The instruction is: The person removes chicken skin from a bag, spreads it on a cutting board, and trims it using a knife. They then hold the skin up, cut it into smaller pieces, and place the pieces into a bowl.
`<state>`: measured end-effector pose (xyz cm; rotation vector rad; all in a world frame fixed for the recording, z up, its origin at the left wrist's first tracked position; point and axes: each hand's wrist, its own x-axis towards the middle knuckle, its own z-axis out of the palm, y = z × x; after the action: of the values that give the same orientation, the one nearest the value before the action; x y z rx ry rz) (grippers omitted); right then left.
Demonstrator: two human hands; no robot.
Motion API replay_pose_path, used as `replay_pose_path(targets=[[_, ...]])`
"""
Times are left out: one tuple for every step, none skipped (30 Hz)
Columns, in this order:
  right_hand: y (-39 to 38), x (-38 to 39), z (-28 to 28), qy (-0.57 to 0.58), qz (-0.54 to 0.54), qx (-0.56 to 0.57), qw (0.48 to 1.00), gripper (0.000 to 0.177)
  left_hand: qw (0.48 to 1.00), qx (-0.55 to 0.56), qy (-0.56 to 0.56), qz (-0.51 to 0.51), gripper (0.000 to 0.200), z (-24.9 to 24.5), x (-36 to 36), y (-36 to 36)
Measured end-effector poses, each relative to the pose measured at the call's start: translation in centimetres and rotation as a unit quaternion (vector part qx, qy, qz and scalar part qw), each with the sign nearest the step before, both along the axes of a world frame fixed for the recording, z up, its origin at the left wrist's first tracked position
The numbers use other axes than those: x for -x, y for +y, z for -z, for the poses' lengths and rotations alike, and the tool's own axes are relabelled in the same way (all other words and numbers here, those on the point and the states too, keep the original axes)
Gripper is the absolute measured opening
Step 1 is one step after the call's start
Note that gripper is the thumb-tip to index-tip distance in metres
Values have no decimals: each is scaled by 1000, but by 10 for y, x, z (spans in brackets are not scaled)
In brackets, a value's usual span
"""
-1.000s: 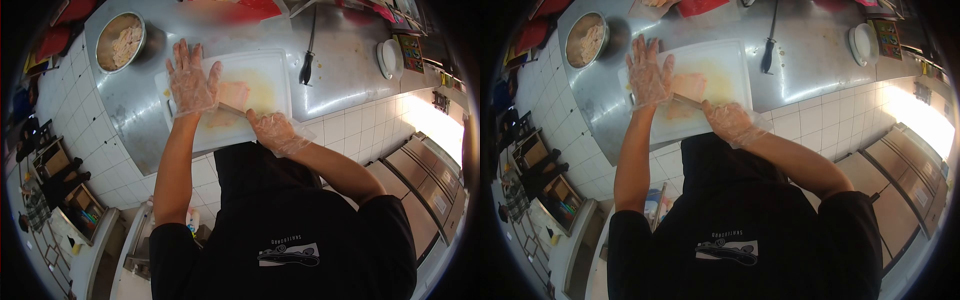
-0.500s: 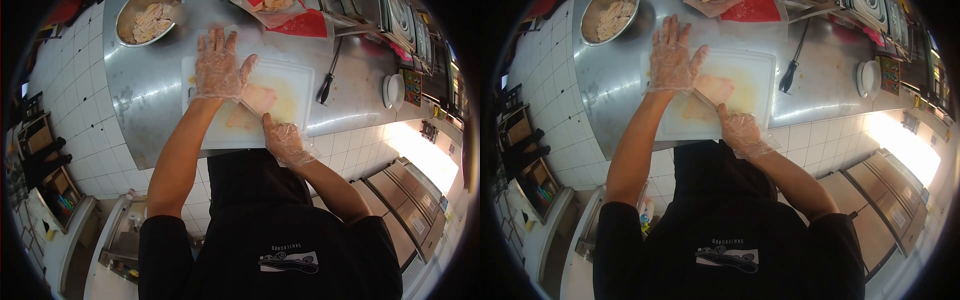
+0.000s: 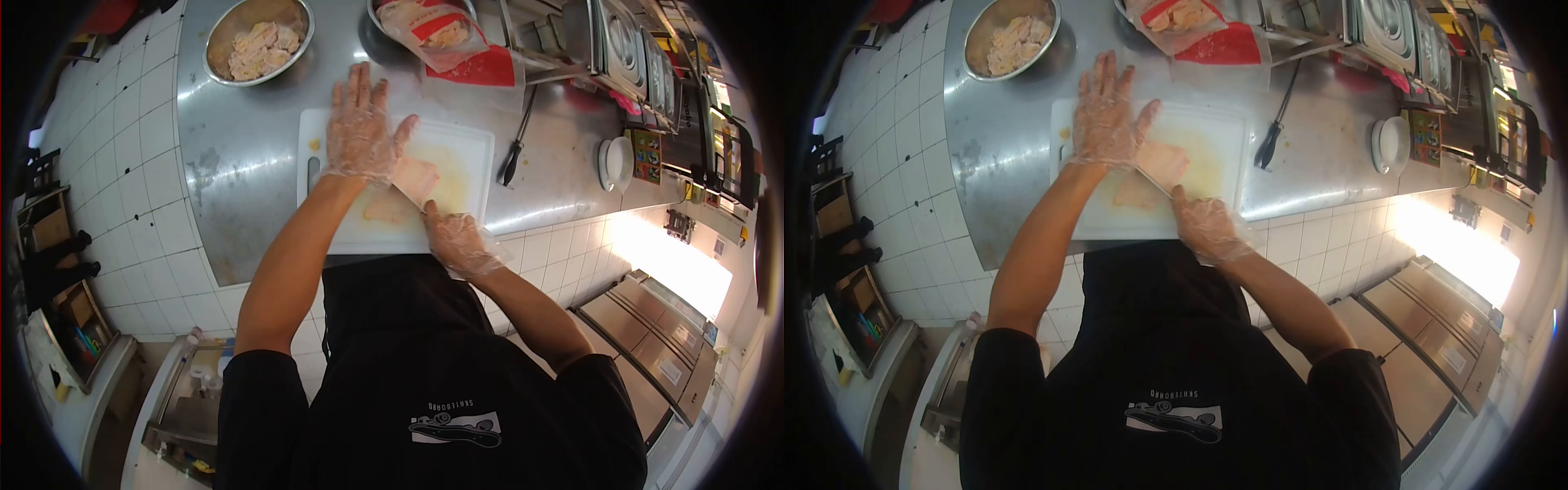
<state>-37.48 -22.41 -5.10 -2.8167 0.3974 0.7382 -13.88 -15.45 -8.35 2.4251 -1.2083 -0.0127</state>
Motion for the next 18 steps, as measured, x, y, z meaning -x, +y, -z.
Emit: replay_pose_path(targets=[[2, -6, 1, -44, -16, 13, 999, 28, 1000, -15, -16, 2, 80, -1, -8, -1], [8, -9, 1, -83, -30, 23, 996, 26, 999, -32, -28, 6, 80, -2, -16, 0], [9, -12, 1, -125, -48, 32, 990, 24, 998, -50, -43, 6, 81, -4, -22, 0], [5, -8, 2, -111, -35, 16, 993, 23, 999, -35, -33, 3, 81, -2, -17, -1], [5, 6, 2, -93, -14, -1, 996, 22, 1000, -21, -21, 8, 81, 3, -2, 0], [4, 12, -2, -80, 6, -14, 997, 21, 1000, -4, -12, 12, 80, 1, 4, -2], [-1, 14, -4, -63, 21, -28, 997, 19, 1000, -8, -9, 15, 80, 0, 4, -6], [-2, 16, -3, -43, 23, -29, 998, 18, 1000, -16, 0, 17, 80, 0, 8, -6], [1, 6, -9, -28, 28, -30, 999, 16, 999, -24, 4, 22, 80, -1, 7, -6], [2, -6, -10, -15, 32, -29, 999, 15, 999, -27, -11, 15, 79, -4, -5, -7], [6, -10, -4, -52, 10, 8, 999, 14, 999, -32, -20, 10, 79, -6, -21, -5], [13, -15, 0, -88, -9, 46, 995, 14, 999, -36, -30, 7, 79, -7, -29, -6], [13, -20, 2, -126, -30, 87, 988, 14, 999, -27, -26, 10, 79, -9, -29, -8], [9, -20, -2, -51, 23, 0, 998, 15, 1000, -17, -21, 12, 78, -11, -24, -9], [9, -7, 0, -62, 38, -21, 997, 15, 1000, -11, -12, 16, 78, -12, -15, -6], [8, 11, 3, -73, 54, -42, 995, 16, 1000, -10, 0, 26, 78, -15, -3, -5], [3, 25, 7, -81, 67, -63, 992, 17, 999, -10, 14, 34, 77, -17, 9, -6], [2, 28, 2, -51, 66, -80, 993, 18, 999, -13, 31, 41, 77, -17, 19, -4]])
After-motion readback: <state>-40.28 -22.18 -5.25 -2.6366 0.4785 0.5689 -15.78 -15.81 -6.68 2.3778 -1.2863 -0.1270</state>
